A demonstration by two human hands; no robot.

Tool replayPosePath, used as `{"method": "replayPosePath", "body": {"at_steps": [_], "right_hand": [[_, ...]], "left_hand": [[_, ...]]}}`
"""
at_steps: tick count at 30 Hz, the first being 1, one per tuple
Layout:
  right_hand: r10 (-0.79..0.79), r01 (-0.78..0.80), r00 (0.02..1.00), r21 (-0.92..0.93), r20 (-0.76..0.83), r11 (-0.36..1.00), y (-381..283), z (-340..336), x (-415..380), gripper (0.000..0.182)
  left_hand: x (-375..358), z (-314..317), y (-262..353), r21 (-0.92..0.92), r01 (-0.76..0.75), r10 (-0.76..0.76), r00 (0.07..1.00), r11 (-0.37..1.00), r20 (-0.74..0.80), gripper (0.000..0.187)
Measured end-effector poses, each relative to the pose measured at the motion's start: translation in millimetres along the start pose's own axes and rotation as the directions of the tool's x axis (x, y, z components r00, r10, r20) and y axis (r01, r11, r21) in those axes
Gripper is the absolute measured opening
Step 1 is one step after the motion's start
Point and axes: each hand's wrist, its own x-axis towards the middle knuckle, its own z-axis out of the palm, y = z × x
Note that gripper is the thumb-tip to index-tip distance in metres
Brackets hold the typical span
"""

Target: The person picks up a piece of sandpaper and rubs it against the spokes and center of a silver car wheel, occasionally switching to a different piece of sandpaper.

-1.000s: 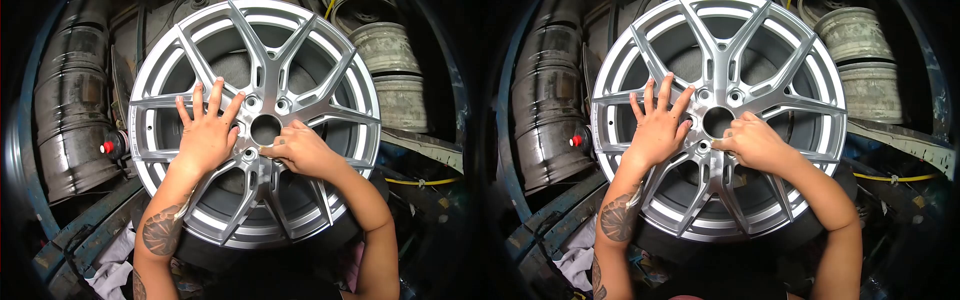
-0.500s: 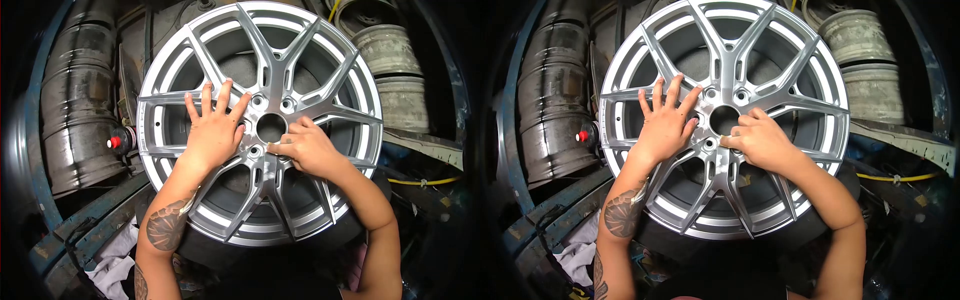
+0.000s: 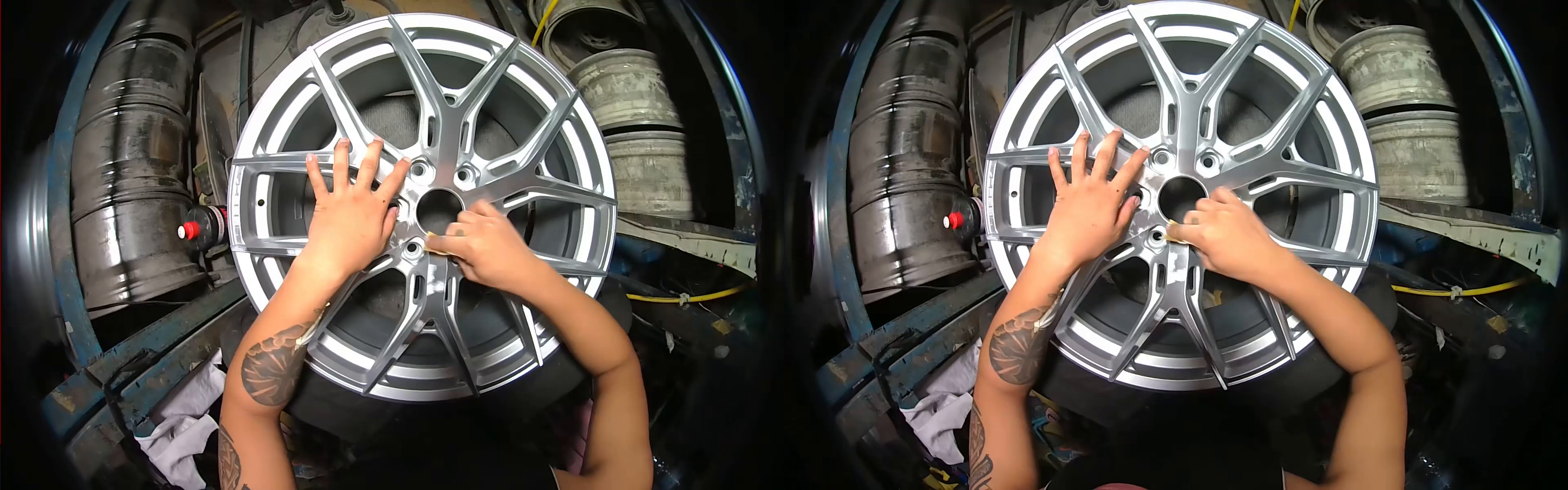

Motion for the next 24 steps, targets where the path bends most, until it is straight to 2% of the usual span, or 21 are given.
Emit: {"method": "replayPosePath", "body": {"at_steps": [3,4,7,11,15,16,20,21,23,24], "right_hand": [[-0.018,0.017,1.000,-0.034,-0.018,0.999,1.7,-3.1,2.6,0.039],[-0.005,0.005,1.000,-0.028,-0.011,1.000,2.3,-3.8,-0.9,0.038],[-0.002,0.004,0.998,0.029,-0.067,1.000,4.2,9.9,1.4,0.038],[0.033,-0.033,0.999,-0.002,0.008,0.999,-1.9,0.6,-1.1,0.034],[0.034,-0.032,0.998,0.034,-0.051,0.999,-0.9,8.4,3.2,0.034],[0.031,-0.031,1.000,-0.010,0.003,0.999,0.6,5.1,-0.1,0.034],[0.055,-0.056,0.996,-0.010,-0.071,0.998,-3.4,9.9,4.0,0.036],[0.119,-0.110,0.986,0.081,-0.118,0.991,-3.3,7.0,6.0,0.033],[0.169,-0.144,0.947,0.112,-0.273,0.983,3.0,-9.2,4.3,0.031],[0.195,-0.177,0.934,0.086,-0.299,0.980,8.3,-12.1,2.1,0.030]], "left_hand": [[2.0,-3.4,2.1,0.018,0.014,-0.014,0.999,1.000,0.037,0.067],[1.3,-0.6,2.4,0.020,0.006,-0.006,1.000,1.000,-0.017,0.067],[-1.0,-1.5,-0.2,-0.014,-0.009,0.009,1.000,1.000,-0.029,0.067],[0.7,1.6,2.9,0.018,0.011,-0.010,1.000,1.000,-0.014,0.067],[-0.1,-0.8,1.2,0.012,-0.002,0.002,1.000,1.000,0.020,0.070],[0.1,-2.8,2.5,0.017,0.004,-0.005,1.000,1.000,0.031,0.071],[-1.3,-1.6,-0.3,0.006,-0.008,0.008,1.000,1.000,0.016,0.073],[-0.9,-3.3,-0.8,-0.001,-0.018,0.018,1.000,1.000,0.024,0.073],[0.1,-6.9,1.5,-0.015,-0.009,0.010,1.000,1.000,0.022,0.071],[-0.7,-6.5,0.2,-0.014,-0.015,0.015,1.000,1.000,0.011,0.071]]}}
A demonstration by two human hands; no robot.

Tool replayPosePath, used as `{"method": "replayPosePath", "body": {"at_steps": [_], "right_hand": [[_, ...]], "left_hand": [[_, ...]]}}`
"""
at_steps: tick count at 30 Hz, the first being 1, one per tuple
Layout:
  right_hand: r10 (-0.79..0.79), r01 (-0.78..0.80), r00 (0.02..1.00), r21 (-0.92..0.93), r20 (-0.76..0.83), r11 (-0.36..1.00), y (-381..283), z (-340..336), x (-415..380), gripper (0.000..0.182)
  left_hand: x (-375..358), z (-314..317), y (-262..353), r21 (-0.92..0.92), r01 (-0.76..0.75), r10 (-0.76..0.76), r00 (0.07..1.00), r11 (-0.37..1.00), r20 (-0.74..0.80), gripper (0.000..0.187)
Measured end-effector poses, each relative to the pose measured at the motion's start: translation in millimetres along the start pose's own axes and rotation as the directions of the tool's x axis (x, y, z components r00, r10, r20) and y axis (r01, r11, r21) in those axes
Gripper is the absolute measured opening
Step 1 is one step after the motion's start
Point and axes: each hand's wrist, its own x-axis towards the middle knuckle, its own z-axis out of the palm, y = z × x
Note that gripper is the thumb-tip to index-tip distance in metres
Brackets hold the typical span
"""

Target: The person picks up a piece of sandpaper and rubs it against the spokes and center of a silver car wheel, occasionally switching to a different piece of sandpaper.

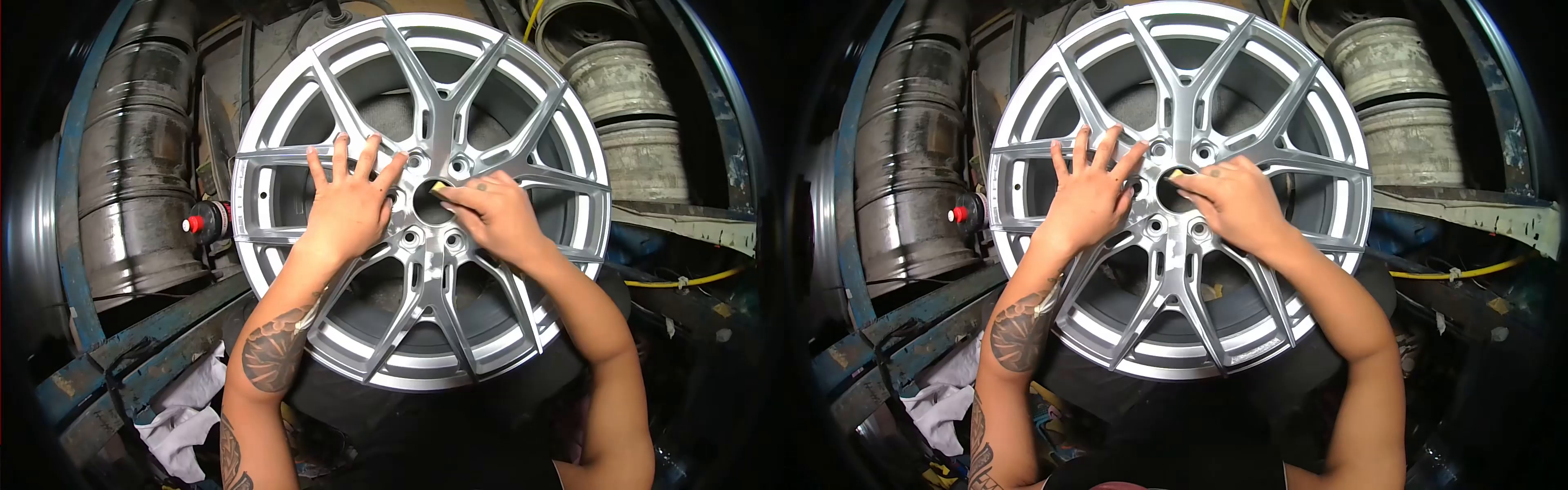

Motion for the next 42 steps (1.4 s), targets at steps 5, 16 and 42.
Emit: {"method": "replayPosePath", "body": {"at_steps": [5,16,42], "right_hand": [[-0.085,0.102,0.971,-0.067,0.226,0.992,-7.6,2.5,-9.3,0.030],[-0.117,0.133,0.935,-0.024,0.336,0.991,-6.1,8.8,-11.5,0.040],[-0.116,0.152,0.974,-0.180,0.194,0.972,-19.8,8.7,-6.2,0.045]], "left_hand": [[-0.6,4.3,0.0,0.006,-0.013,0.013,0.999,1.000,-0.040,0.069],[-1.3,7.0,-1.8,-0.026,0.001,-0.001,1.000,1.000,-0.029,0.070],[0.5,7.4,0.6,0.002,-0.011,0.011,0.999,1.000,-0.039,0.075]]}}
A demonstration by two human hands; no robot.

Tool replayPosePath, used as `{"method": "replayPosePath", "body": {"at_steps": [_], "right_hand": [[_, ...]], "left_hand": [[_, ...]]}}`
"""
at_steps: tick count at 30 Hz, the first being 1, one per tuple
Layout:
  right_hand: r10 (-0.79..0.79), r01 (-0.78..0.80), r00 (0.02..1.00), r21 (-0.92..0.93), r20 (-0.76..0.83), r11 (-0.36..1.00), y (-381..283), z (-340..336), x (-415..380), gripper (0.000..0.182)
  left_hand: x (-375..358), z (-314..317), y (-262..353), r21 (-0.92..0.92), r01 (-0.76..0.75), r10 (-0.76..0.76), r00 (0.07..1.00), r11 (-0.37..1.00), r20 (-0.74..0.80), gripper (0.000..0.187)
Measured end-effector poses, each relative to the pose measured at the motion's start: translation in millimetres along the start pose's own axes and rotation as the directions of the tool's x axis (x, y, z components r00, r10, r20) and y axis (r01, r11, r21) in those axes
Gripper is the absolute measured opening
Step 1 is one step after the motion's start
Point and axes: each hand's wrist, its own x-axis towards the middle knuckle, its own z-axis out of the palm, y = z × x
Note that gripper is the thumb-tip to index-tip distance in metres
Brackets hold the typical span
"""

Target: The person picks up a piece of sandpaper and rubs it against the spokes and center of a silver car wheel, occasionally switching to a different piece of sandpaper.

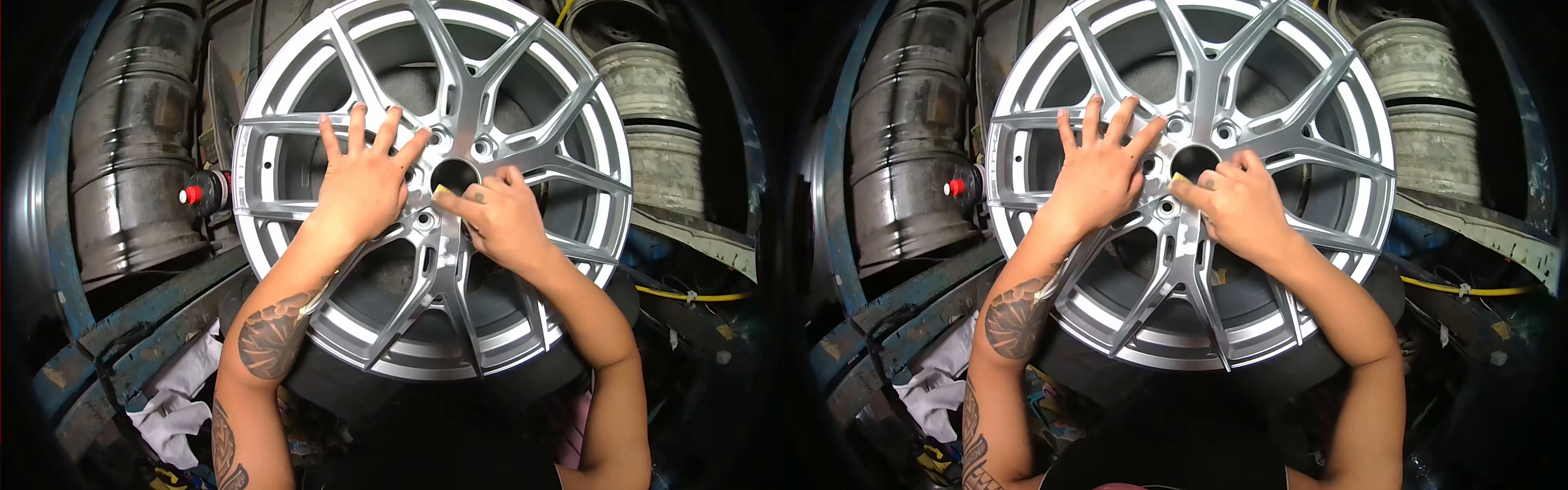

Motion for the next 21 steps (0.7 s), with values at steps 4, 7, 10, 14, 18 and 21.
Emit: {"method": "replayPosePath", "body": {"at_steps": [4,7,10,14,18,21], "right_hand": [[-0.032,0.033,0.990,-0.007,0.134,0.999,1.9,-2.3,-3.1,0.050],[-0.011,0.010,0.999,0.036,0.041,0.999,-3.5,-6.6,5.1,0.048],[0.015,-0.018,0.989,0.019,0.150,1.000,-3.6,2.5,-0.6,0.040],[0.007,-0.018,0.994,0.100,0.105,0.995,-1.0,10.0,3.8,0.035],[0.113,-0.142,0.984,0.218,0.139,0.966,7.8,-9.4,-0.2,0.037],[0.221,-0.139,0.958,0.380,-0.181,0.915,22.3,-34.6,5.2,0.028]], "left_hand": [[-2.0,3.8,-2.4,-0.006,-0.001,0.001,1.000,1.000,-0.014,0.075],[-1.1,2.8,-0.9,0.025,0.003,-0.003,1.000,1.000,0.003,0.075],[-1.4,4.6,-0.5,0.026,0.006,-0.006,1.000,1.000,0.006,0.074],[-0.3,1.7,-0.8,0.051,0.013,-0.014,1.000,0.999,0.020,0.074],[-1.3,-0.2,10.3,0.064,0.118,-0.107,0.982,0.991,-0.155,0.060],[-12.7,-17.8,23.5,0.015,0.070,-0.068,0.990,0.997,-0.120,0.054]]}}
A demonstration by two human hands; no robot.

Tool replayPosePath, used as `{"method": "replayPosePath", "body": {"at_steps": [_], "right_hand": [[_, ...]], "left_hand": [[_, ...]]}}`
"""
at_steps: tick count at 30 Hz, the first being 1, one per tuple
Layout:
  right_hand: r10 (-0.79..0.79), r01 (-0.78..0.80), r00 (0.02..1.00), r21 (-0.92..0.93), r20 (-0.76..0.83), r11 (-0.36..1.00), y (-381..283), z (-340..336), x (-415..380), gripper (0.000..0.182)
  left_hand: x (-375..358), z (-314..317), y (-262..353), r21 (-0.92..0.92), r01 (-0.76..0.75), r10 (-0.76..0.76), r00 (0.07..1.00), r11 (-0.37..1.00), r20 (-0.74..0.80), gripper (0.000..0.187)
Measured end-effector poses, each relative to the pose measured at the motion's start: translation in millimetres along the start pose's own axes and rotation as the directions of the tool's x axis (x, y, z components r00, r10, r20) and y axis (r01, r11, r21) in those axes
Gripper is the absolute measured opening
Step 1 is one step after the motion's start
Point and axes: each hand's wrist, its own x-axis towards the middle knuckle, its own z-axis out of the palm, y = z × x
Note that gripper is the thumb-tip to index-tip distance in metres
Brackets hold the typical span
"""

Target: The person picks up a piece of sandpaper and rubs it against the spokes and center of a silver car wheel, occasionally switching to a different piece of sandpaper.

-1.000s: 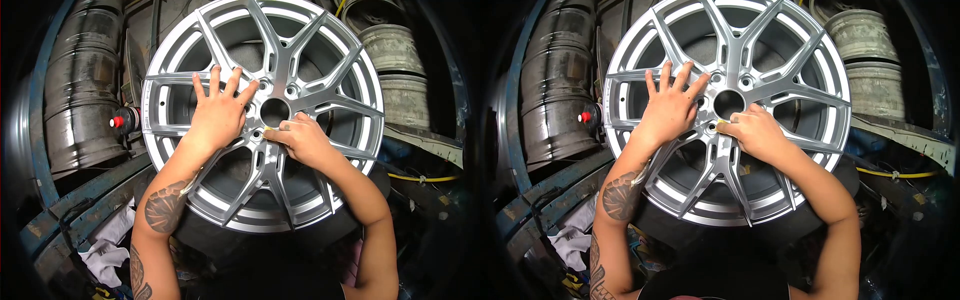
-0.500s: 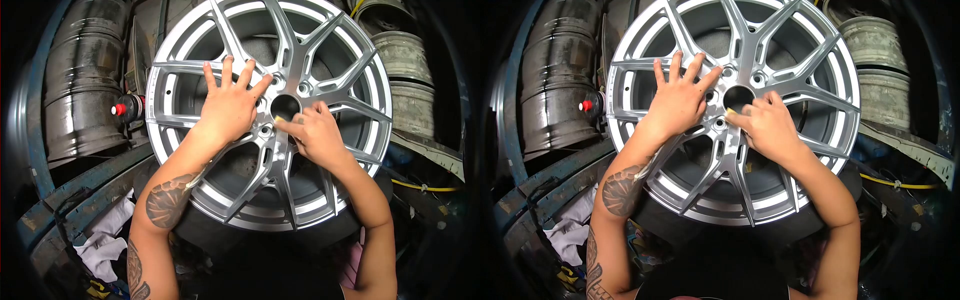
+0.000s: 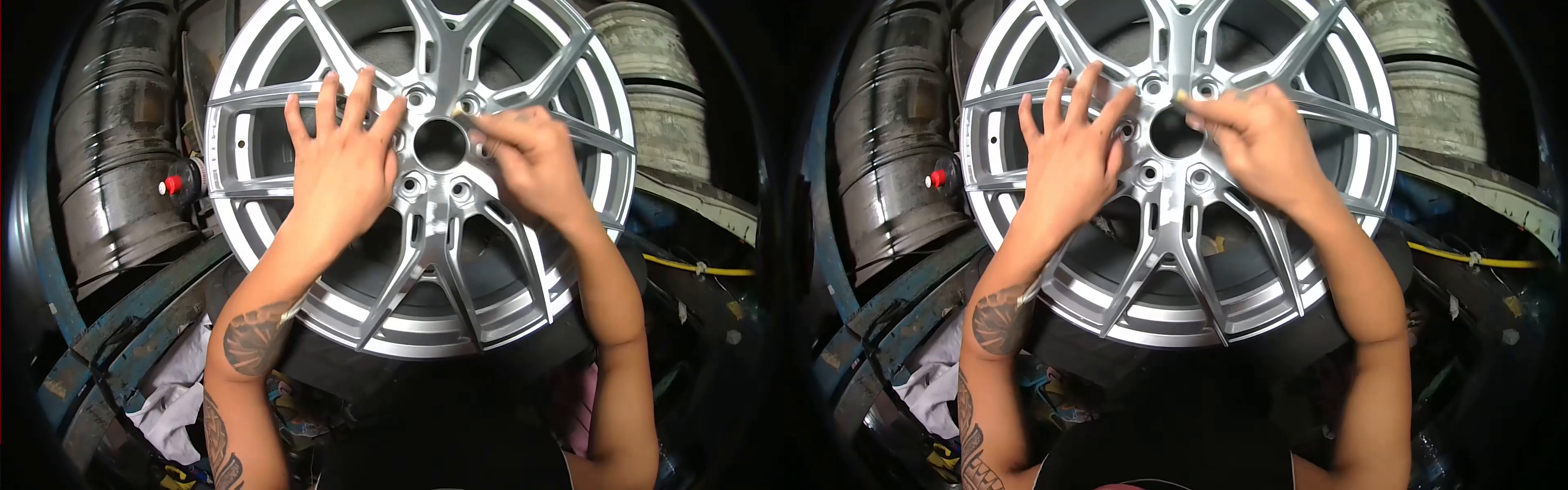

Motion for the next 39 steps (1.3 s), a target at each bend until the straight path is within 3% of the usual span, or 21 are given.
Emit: {"method": "replayPosePath", "body": {"at_steps": [2,3,5,7,9,15,19,23,24,26,34,39], "right_hand": [[0.334,-0.320,0.942,0.207,-0.040,0.925,-5.7,-9.3,3.4,0.022],[0.353,-0.316,0.933,0.320,-0.064,0.893,5.2,-3.9,-0.5,0.021],[0.373,-0.348,0.928,0.349,-0.003,0.870,18.7,4.0,-7.7,0.021],[0.367,-0.370,0.927,0.354,0.077,0.859,16.0,3.8,-9.7,0.024],[0.353,-0.333,0.935,0.397,0.026,0.855,6.8,4.7,-9.9,0.027],[0.346,-0.278,0.933,0.407,-0.104,0.870,-0.5,-12.9,-18.4,0.022],[0.308,-0.300,0.951,0.133,-0.038,0.944,-10.7,-28.3,-30.0,0.027],[0.116,-0.118,0.993,0.069,0.032,0.991,-5.5,-18.5,-40.4,0.020],[0.139,-0.143,0.985,0.030,0.103,0.989,-3.0,-16.1,-44.2,0.015],[-0.045,0.059,0.992,-0.122,0.116,0.991,0.2,-7.2,-46.3,0.019],[-0.104,0.204,0.901,-0.201,0.420,0.958,-4.6,12.3,-24.4,0.028],[-0.056,0.222,0.844,-0.253,0.533,0.941,-8.0,12.9,-15.6,0.037]], "left_hand": [[-14.2,-6.4,13.4,-0.072,-0.082,0.086,0.995,0.994,0.057,0.047],[-21.7,-5.5,18.8,-0.080,-0.112,0.122,0.984,0.990,0.127,0.048],[-36.7,5.4,26.9,-0.060,-0.167,0.176,0.954,0.984,0.242,0.057],[-43.9,9.9,37.6,-0.106,-0.169,0.191,0.947,0.980,0.259,0.070],[-47.5,11.3,43.6,-0.154,-0.181,0.217,0.939,0.971,0.266,0.075],[-43.6,2.8,29.4,-0.061,-0.172,0.183,0.936,0.983,0.300,0.073],[-44.8,6.5,35.3,-0.081,-0.177,0.193,0.937,0.981,0.292,0.073],[-47.3,7.1,25.8,-0.095,-0.231,0.248,0.928,0.968,0.277,0.074],[-47.2,8.4,22.9,-0.099,-0.252,0.269,0.925,0.963,0.268,0.074],[-45.7,12.0,21.2,-0.122,-0.259,0.282,0.928,0.958,0.243,0.075],[-31.2,-10.8,14.5,-0.028,-0.248,0.241,0.900,0.968,0.364,0.074],[-35.6,-6.5,-2.2,-0.067,-0.207,0.217,0.932,0.976,0.290,0.076]]}}
